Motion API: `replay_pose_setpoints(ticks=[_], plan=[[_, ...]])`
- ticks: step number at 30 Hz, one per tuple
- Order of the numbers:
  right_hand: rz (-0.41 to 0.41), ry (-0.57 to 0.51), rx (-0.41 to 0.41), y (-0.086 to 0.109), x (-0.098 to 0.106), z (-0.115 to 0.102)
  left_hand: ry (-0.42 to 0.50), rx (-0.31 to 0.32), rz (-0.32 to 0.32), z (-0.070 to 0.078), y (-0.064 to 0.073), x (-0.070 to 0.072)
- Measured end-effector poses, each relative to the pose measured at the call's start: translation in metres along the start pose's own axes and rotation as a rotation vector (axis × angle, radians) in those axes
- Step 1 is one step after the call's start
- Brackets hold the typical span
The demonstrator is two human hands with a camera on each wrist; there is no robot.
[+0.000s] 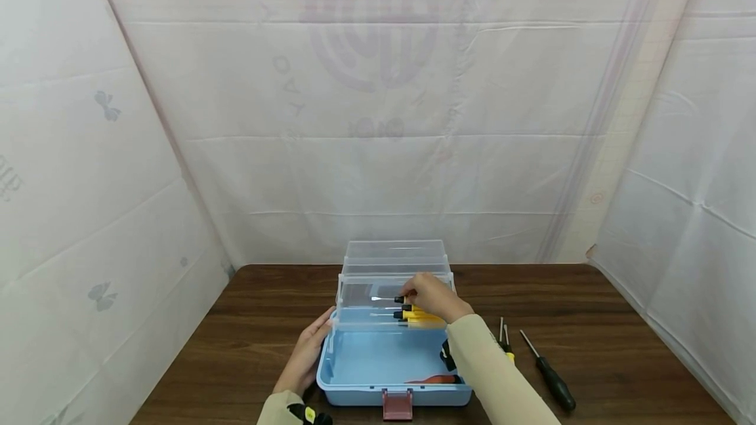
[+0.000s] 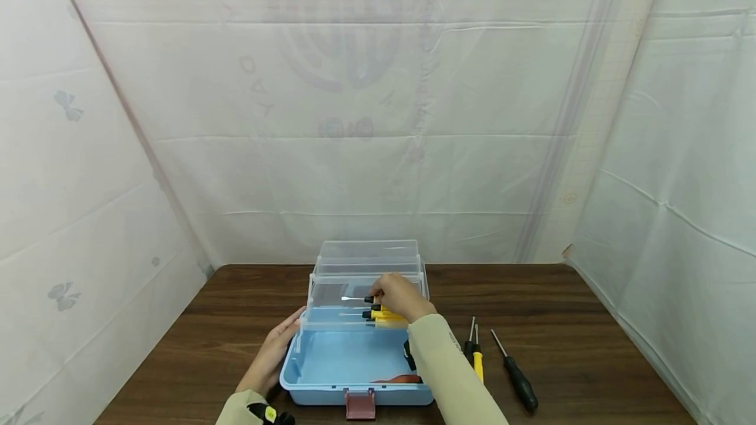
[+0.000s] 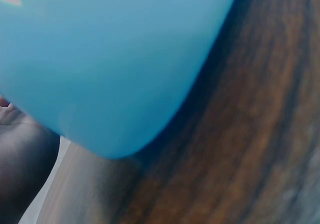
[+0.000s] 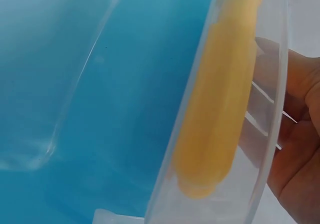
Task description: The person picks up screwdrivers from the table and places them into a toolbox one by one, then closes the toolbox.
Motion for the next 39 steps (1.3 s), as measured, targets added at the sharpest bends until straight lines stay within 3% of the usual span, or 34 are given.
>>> replay_pose_setpoints(ticks=[15,39], plan=[[-0.031,-0.028,-0.036,0.002,0.0,0.004,-0.011,0.001,-0.005,-0.001,0.0,-0.001],[0.003,-0.044,-0.083,0.014,0.017,0.011,-0.011,-0.003,-0.013,-0.002,-0.001,-0.001]])
Point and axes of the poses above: each hand's wrist, its own y-axis away from the middle knuckle, its own x-axis out of the back of the hand, z = x × y, the point moved 6 cm from there along -y, towards the middle knuckle, and after that the axes turned 15 degrees about -x, right-handed, at the moved point
